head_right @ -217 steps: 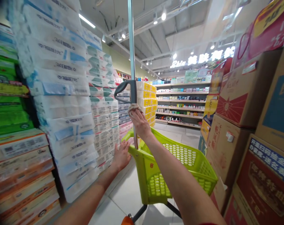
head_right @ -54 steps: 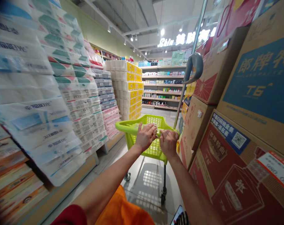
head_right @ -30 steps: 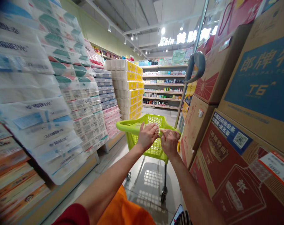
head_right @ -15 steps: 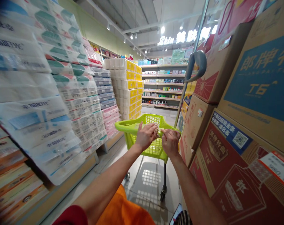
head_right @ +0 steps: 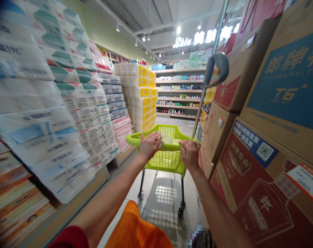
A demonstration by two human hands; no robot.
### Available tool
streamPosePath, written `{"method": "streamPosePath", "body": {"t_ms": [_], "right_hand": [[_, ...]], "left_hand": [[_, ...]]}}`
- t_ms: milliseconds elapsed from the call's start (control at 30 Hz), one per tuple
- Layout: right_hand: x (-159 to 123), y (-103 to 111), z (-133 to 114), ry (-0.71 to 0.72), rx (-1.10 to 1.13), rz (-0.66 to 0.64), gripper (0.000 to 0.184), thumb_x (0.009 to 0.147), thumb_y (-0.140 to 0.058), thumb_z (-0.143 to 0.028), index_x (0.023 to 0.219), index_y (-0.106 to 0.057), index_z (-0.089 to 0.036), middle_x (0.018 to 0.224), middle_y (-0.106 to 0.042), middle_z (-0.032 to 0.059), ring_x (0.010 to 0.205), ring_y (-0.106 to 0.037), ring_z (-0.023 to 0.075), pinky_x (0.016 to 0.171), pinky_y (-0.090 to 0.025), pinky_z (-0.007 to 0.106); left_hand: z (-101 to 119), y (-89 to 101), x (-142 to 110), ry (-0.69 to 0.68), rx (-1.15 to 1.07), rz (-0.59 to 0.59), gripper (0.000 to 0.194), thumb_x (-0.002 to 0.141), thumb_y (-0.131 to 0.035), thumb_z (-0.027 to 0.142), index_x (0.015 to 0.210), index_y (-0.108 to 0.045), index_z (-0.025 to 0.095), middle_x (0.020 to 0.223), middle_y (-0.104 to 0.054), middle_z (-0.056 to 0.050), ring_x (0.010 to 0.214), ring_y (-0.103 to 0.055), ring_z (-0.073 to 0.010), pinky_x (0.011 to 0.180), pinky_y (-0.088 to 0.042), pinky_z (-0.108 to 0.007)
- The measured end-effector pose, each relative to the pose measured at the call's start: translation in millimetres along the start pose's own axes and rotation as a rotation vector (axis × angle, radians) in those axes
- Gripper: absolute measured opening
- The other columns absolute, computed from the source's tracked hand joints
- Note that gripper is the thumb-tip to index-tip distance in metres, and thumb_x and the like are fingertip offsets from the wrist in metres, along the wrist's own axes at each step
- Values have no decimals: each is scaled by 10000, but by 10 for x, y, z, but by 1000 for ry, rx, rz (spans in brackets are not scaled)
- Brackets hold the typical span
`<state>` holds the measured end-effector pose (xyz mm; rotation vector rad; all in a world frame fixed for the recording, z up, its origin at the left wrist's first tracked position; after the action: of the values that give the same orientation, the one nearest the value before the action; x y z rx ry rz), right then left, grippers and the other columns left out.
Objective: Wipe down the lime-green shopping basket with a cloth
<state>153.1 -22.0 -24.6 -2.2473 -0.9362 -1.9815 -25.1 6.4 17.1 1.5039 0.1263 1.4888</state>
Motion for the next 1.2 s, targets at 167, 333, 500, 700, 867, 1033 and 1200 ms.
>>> {"method": "streamPosePath", "body": {"t_ms": [167,333,500,700,867,1033,1200], "right_hand": [[-5,-25,-36,0,-14,17,245,784,-392,-172,837,-630,-202,830,-669,31,855,-580,173,875,-277,347],[-1,-20,-11,46,-29,11,231,780,-409,-176,836,-632,-183,823,-669,41,856,-578,178,866,-287,346],[18,-21,53,4,6,19,246,764,-405,-174,797,-646,-205,824,-679,26,841,-587,173,863,-284,346],[32,-21,51,-12,26,13,259,750,-411,-166,796,-663,-206,817,-685,26,842,-597,177,872,-295,348],[26,-8,146,3,18,-23,266,758,-396,-191,796,-659,-200,837,-685,26,854,-594,175,880,-303,341],[94,-93,327,-5,-63,-51,280,780,-366,-218,786,-645,-192,834,-681,43,923,-572,202,901,-281,374],[138,-189,149,-118,-168,-23,341,817,-329,-240,993,-612,-170,1157,-584,106,1156,-434,278,919,-261,463]], "left_hand": [[93,-36,5,-14,20,1,269,887,-356,311,1021,-583,255,1166,-606,-22,1103,-521,-177,1070,-150,-488],[206,-80,-77,-200,-23,-26,264,877,-388,330,1063,-564,265,1211,-576,-9,1128,-502,-164,1080,-149,-445],[-434,196,-113,188,36,108,274,888,-349,294,995,-595,239,1109,-637,-40,1073,-542,-180,1053,-175,-482],[-149,25,-73,-98,10,45,258,883,-373,326,1018,-584,267,1164,-606,0,1100,-516,-150,1081,-130,-434],[-359,175,-27,60,52,-15,268,887,-354,317,965,-600,245,1054,-655,-18,991,-573,-169,1051,-166,-471],[-540,293,-51,126,182,-72,294,886,-343,362,877,-600,221,931,-667,-38,915,-584,-194,1000,-222,-498],[-101,120,-124,27,211,-54,258,880,-370,346,967,-573,212,926,-654,-43,894,-580,-190,1010,-222,-467]]}}
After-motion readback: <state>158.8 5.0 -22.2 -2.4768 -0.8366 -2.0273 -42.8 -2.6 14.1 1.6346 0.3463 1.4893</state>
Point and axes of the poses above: each hand's wrist, its own x-axis towards the middle knuckle, its own y-axis out of the back of the hand, z = x × y, the point moved 1 cm from there along x, towards the middle knuckle
